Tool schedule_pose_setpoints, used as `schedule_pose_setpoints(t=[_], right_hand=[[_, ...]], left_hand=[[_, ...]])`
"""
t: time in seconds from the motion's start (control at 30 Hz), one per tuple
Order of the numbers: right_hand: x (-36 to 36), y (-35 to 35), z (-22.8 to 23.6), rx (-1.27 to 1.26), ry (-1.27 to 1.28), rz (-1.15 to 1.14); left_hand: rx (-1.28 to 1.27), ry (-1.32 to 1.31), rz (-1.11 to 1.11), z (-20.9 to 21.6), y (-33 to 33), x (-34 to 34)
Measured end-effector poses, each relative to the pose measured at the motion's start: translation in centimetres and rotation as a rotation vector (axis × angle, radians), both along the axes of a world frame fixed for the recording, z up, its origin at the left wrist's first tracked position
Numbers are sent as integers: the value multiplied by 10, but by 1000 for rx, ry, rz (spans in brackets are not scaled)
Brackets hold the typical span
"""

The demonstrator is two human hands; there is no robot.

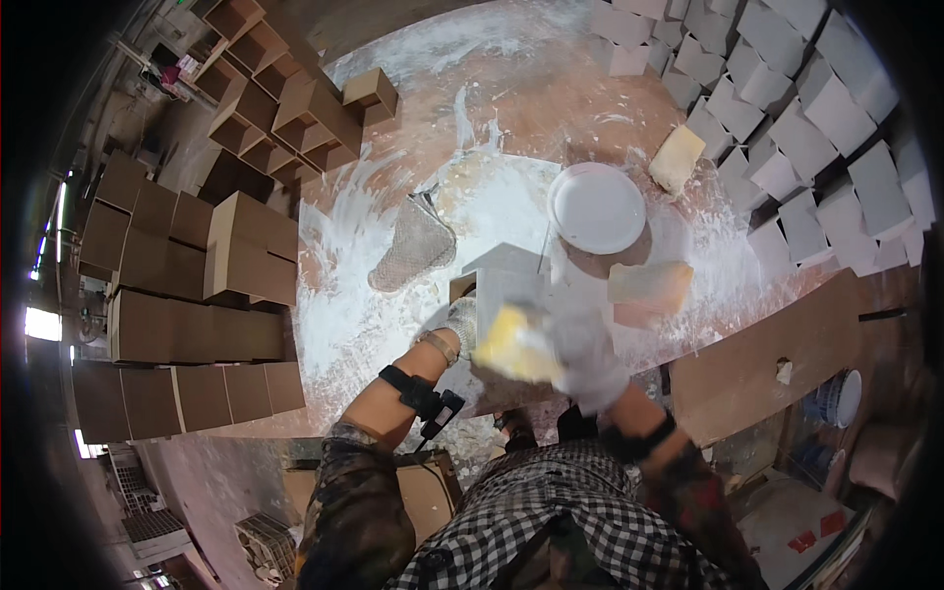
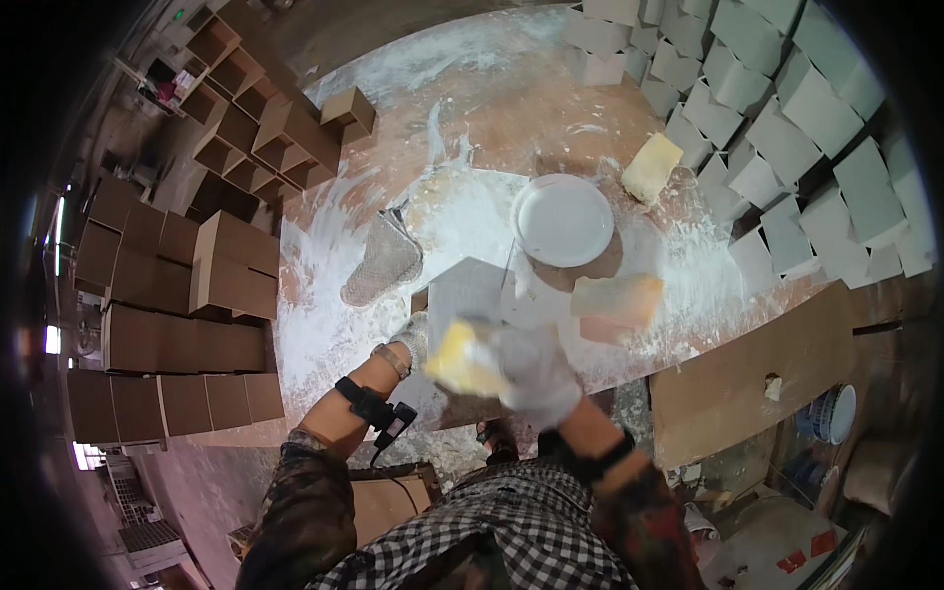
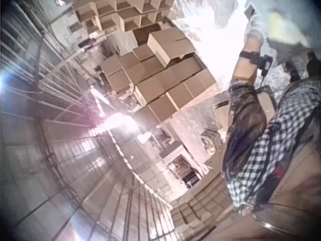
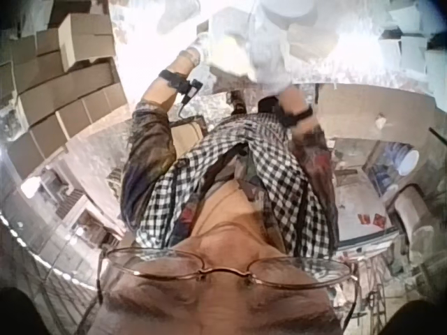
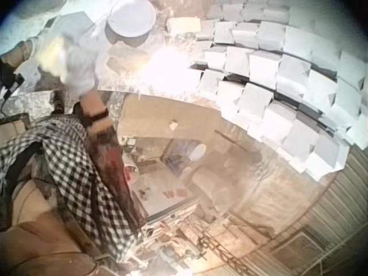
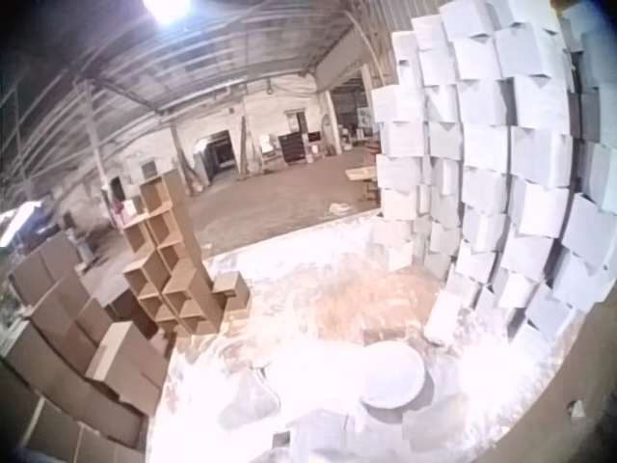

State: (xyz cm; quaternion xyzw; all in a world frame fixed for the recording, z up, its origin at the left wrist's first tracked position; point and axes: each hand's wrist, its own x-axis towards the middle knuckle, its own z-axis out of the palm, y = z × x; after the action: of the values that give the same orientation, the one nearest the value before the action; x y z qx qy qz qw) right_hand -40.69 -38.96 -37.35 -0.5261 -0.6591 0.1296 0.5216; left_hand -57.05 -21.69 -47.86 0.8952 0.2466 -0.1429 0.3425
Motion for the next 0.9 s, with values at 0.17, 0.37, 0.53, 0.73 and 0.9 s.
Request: schedule_pose_setpoints(t=[0.17,0.37,0.53,0.73,0.9], right_hand=[[1,-55,-6,-149,-162,295],[54,58,16,-302,-486,-230],[-4,10,-3,-50,-191,-144],[4,-68,4,-67,-66,114],[15,-19,45,130,-222,-366]], left_hand=[[173,98,-83,10,-1,-9],[-181,115,108,42,-9,26],[-146,122,62,22,0,5],[152,227,-260,64,5,24],[-118,83,-272,45,24,13]])
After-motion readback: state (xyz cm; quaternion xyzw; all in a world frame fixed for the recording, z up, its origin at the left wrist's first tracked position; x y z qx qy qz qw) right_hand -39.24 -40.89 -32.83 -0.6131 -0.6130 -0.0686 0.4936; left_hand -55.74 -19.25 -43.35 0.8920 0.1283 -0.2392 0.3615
